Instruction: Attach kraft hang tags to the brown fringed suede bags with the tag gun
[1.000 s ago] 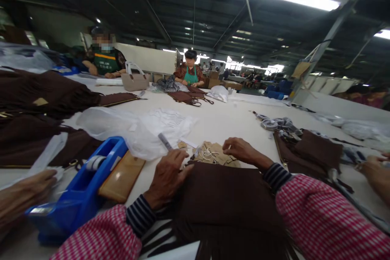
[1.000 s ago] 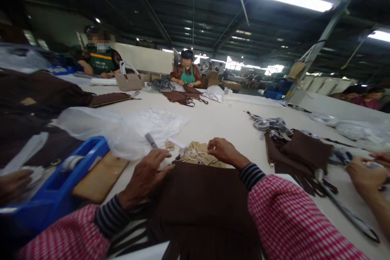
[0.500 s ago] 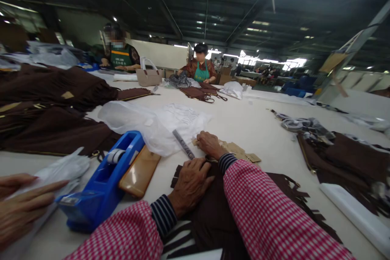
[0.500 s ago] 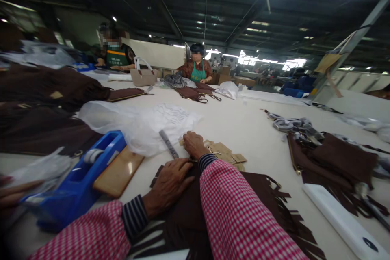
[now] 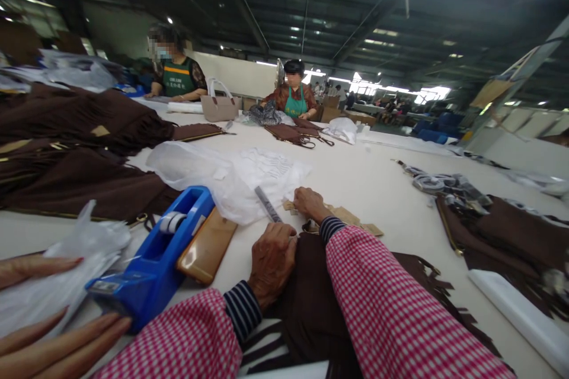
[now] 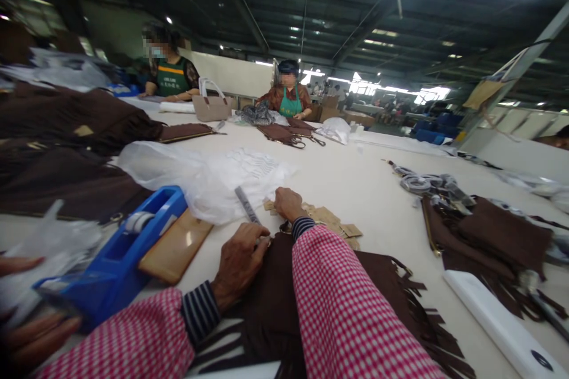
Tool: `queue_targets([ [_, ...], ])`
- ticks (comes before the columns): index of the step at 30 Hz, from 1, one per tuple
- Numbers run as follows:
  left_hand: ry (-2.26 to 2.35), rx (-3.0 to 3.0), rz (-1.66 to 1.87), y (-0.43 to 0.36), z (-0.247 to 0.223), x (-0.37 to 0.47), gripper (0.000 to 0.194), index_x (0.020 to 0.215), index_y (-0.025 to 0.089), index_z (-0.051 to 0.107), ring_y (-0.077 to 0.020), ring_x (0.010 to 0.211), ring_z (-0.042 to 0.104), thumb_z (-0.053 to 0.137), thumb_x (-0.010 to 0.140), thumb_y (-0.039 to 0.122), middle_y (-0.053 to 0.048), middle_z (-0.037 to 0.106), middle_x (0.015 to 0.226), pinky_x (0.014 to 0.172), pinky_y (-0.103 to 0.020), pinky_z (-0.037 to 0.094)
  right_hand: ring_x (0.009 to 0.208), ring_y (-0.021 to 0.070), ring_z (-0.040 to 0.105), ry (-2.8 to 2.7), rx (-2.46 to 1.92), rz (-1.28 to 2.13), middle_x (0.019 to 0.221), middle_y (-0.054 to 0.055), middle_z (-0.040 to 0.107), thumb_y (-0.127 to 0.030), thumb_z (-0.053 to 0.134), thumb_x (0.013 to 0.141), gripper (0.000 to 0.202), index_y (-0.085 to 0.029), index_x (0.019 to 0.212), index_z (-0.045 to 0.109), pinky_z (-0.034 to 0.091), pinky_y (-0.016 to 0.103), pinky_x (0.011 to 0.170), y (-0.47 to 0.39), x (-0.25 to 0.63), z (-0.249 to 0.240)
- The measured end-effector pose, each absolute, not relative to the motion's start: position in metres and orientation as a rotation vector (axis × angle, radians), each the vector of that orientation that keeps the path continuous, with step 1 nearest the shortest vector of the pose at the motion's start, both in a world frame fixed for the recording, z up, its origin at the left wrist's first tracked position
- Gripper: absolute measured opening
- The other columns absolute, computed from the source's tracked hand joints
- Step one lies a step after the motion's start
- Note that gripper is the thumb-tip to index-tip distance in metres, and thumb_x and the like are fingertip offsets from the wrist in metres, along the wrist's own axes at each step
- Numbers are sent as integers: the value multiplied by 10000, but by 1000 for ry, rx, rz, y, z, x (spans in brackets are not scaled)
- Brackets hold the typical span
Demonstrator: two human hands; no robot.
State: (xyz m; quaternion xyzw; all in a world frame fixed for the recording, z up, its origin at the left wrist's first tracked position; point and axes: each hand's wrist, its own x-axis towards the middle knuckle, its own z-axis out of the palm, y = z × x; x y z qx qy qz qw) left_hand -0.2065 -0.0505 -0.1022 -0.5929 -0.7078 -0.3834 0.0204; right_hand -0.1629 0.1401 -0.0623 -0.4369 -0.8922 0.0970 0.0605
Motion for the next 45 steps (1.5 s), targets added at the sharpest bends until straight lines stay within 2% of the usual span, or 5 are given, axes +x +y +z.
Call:
queue_targets([
  [8, -2218, -1773, -1323, -49, -102, -210, 109, 921, 212, 626, -215, 936, 603, 556, 921, 128, -32, 662, 932, 816, -345, 443, 759, 215, 690, -2463, -1166, 838, 782, 120, 731, -162, 590, 781, 114, -129, 697, 658, 465, 250, 622, 148, -147, -50],
  [20, -2252, -1697, -1464, -48, -101, -217, 146, 931, 208, 652, -213, 934, 631, 536, 891, 127, -35, 688, 927, 819, -342, 471, 679, 162, 690, -1848, -752, 1760, 726, 37, 711, -236, 752, 673, 220, -175, 809, 590, 495, 210, 568, 108, -73, 5],
  [29, -2140, -1789, -1727, -44, -86, -236, 144, 956, 200, 689, -181, 869, 650, 571, 874, 194, -30, 718, 957, 755, -300, 495, 606, 108, 591, -2081, -770, 1776, 747, 34, 702, -196, 642, 688, 169, -145, 812, 745, 367, 184, 487, 63, -26, 0],
  [38, -2011, -2265, -934, -45, -86, -251, 219, 1044, 245, 736, -250, 1049, 539, 617, 865, 207, -55, 663, 1061, 934, -387, 469, 683, 158, 666, -1817, -847, 1864, 856, 93, 763, -197, 770, 655, 296, -136, 944, 791, 430, 197, 478, 47, -2, -17],
  [45, -2010, -2256, -963, -34, -96, -259, 179, 936, 209, 698, -216, 1057, 580, 521, 958, 225, -54, 646, 1060, 943, -342, 467, 565, 135, 606, -2004, -924, 1678, 705, 71, 723, -352, 803, 705, 281, -113, 853, 779, 423, 220, 463, 39, 5, -8],
])
